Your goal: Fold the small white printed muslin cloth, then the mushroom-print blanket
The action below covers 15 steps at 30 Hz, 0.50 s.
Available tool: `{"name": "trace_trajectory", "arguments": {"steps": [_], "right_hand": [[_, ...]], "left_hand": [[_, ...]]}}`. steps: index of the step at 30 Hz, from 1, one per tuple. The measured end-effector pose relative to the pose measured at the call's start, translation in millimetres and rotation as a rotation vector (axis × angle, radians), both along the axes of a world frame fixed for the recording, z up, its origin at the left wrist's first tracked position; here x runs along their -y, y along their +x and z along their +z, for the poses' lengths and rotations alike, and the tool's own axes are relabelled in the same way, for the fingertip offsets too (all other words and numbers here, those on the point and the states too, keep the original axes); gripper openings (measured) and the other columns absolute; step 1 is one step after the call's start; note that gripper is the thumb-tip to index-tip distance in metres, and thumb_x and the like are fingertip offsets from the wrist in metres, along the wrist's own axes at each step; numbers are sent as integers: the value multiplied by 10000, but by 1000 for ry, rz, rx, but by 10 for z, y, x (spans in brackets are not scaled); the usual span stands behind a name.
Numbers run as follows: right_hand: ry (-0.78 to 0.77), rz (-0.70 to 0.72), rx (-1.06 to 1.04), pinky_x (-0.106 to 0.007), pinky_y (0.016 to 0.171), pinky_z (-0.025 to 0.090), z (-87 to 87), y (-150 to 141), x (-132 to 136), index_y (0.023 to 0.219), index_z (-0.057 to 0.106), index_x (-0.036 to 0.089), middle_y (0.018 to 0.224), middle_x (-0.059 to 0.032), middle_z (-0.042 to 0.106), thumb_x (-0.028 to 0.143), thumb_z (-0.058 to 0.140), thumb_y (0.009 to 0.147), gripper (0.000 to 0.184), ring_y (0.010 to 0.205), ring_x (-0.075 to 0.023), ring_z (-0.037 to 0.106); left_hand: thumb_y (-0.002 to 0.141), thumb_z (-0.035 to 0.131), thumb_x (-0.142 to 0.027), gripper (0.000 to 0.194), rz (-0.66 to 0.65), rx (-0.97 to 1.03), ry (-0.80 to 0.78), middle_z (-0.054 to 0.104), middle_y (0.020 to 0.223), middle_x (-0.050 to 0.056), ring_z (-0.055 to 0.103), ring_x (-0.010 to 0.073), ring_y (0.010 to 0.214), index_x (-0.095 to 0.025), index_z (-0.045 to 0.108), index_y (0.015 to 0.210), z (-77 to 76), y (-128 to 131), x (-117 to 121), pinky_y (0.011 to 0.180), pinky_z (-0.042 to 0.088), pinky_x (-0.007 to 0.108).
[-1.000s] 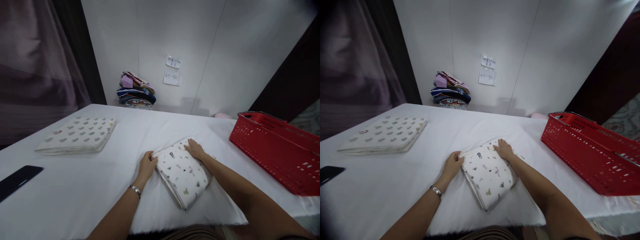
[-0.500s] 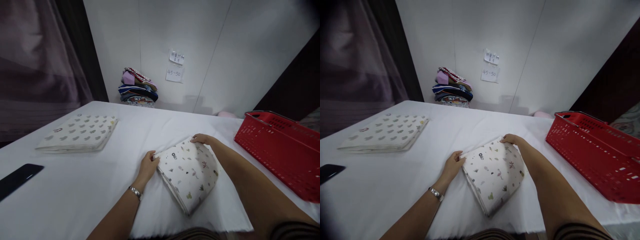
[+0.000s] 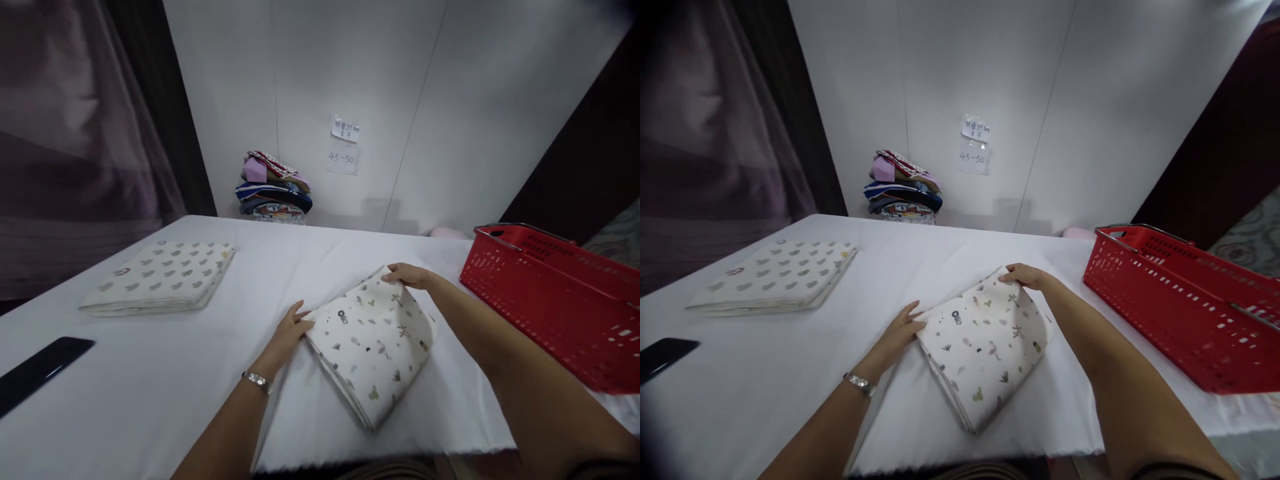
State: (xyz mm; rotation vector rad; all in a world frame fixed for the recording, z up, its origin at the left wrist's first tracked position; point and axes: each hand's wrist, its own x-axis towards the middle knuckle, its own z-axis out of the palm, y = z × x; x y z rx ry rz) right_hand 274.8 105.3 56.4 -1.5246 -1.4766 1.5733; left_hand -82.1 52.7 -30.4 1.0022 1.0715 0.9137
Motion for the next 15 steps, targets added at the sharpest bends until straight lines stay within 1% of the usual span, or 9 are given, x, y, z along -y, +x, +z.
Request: {"name": "trace_trajectory", "arguments": {"steps": [2, 4, 6, 8, 9, 11, 13, 14, 15], "right_hand": [[33, 24, 19, -317, 830, 517, 144, -21, 57, 890, 653, 147, 957, -94, 701, 333, 806, 592, 383, 896, -218, 650], [102, 17, 50, -299, 766, 522, 293, -27, 98, 839, 660, 146, 880, -69, 705, 322, 813, 575, 352, 814, -193, 652], [188, 5, 74, -291, 727, 518, 462, -19, 121, 791, 662, 147, 823, -47, 701, 305, 819, 556, 324, 758, -175, 643], [275, 3, 73, -303, 734, 514, 665, 3, 124, 770, 665, 150, 795, -38, 697, 295, 818, 546, 308, 750, -174, 636], [329, -2, 63, -314, 750, 512, 778, 16, 118, 773, 667, 152, 793, -37, 696, 294, 816, 547, 306, 757, -176, 634], [479, -38, 18, -335, 795, 502, 1006, 44, 99, 810, 669, 157, 812, -35, 693, 287, 812, 547, 327, 779, -177, 629], [661, -107, -37, -353, 833, 491, 1186, 66, 82, 929, 656, 174, 872, -28, 685, 275, 815, 531, 441, 813, -176, 624], [747, -139, -51, -364, 845, 487, 1235, 73, 81, 1010, 635, 185, 914, -28, 678, 274, 814, 525, 525, 838, -179, 621], [824, -164, -46, -378, 855, 483, 1242, 75, 87, 1088, 604, 196, 957, -31, 668, 280, 809, 528, 602, 866, -187, 617]], "left_hand": [[670, 623, -193, 794, -82, 34, -41, 569, 1212, 126, 602, 205, 980, -177, 307, 1398, 84, -45, 38, 868, 465, 339], [665, 604, -192, 789, -164, 25, -61, 616, 1114, 117, 603, 209, 962, -152, 314, 1398, 187, -88, 37, 852, 467, 345], [642, 592, -171, 784, -223, -35, -19, 640, 1023, 104, 604, 203, 920, -126, 341, 1384, 364, -123, -20, 831, 471, 345], [613, 593, -142, 783, -221, -134, 111, 639, 1005, 101, 603, 190, 876, -118, 375, 1365, 664, -148, -119, 818, 473, 338], [607, 597, -134, 777, -191, -191, 209, 631, 1036, 105, 601, 184, 868, -127, 392, 1356, 861, -156, -172, 815, 474, 333], [607, 607, -123, 792, -101, -324, 419, 608, 1113, 114, 598, 183, 893, -151, 381, 1366, 1306, -164, -256, 812, 475, 325], [616, 581, -98, 809, -8, -473, 674, 607, 1136, 95, 605, 177, 860, -179, 346, 1386, 1717, -169, -279, 791, 478, 325], [630, 567, -91, 802, 31, -546, 818, 612, 1140, 79, 600, 180, 887, -193, 336, 1392, 1866, -172, -264, 814, 470, 327], [643, 550, -80, 788, 73, -620, 952, 613, 1148, 67, 589, 188, 934, -202, 336, 1392, 1957, -178, -234, 854, 455, 337]]}}
